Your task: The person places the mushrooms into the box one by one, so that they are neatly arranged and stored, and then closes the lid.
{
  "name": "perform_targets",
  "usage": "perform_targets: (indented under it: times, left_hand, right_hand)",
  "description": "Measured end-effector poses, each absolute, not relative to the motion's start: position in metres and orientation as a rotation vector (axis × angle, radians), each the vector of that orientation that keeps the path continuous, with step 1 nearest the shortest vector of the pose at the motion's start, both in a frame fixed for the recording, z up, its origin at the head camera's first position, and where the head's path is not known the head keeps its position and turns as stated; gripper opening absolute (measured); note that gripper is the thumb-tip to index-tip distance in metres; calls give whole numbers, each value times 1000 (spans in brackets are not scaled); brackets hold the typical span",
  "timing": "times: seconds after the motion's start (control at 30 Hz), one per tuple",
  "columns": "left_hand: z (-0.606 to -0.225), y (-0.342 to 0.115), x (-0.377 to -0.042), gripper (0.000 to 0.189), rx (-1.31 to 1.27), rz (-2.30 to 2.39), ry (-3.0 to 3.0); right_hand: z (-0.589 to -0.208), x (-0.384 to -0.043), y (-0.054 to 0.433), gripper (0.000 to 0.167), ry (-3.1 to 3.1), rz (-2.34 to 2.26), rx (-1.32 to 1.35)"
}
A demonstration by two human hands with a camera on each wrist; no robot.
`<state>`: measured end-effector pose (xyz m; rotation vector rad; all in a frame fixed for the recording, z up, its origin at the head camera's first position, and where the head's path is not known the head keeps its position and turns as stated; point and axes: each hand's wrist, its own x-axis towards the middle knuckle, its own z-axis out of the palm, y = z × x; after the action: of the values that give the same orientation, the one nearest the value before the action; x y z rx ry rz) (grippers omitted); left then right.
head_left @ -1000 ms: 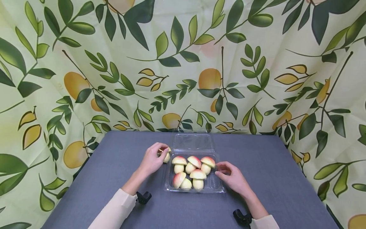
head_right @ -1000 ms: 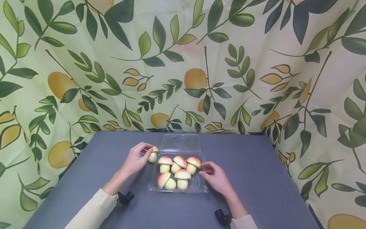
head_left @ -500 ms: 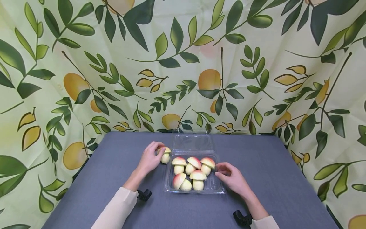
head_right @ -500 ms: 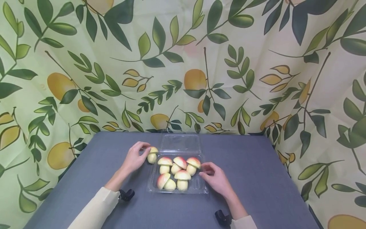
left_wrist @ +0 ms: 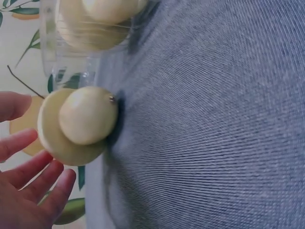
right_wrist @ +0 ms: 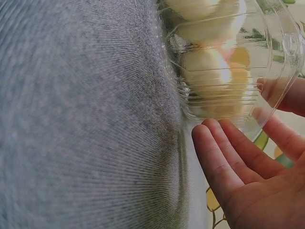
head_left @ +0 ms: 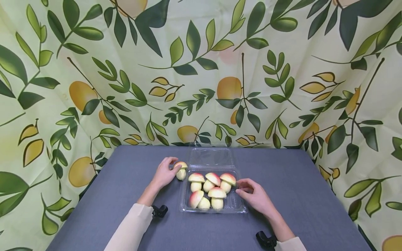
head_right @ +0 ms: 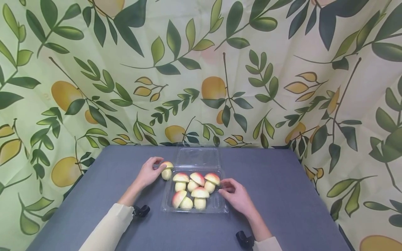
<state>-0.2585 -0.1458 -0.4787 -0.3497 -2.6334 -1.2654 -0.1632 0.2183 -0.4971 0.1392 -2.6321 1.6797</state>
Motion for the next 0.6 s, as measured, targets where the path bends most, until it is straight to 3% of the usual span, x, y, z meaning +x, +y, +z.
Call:
perform_targets:
  times: [0.33, 0.6]
  left_hand:
    - [-487, -146, -264, 45, -319, -1241, -2698]
    - [-488, -143, -269, 40, -311, -1278, -2706]
  right_hand:
    - [-498, -163, 218, 32, -2633, 1679, 132]
    - [-498, -164, 218, 33, -2630, 1690, 125]
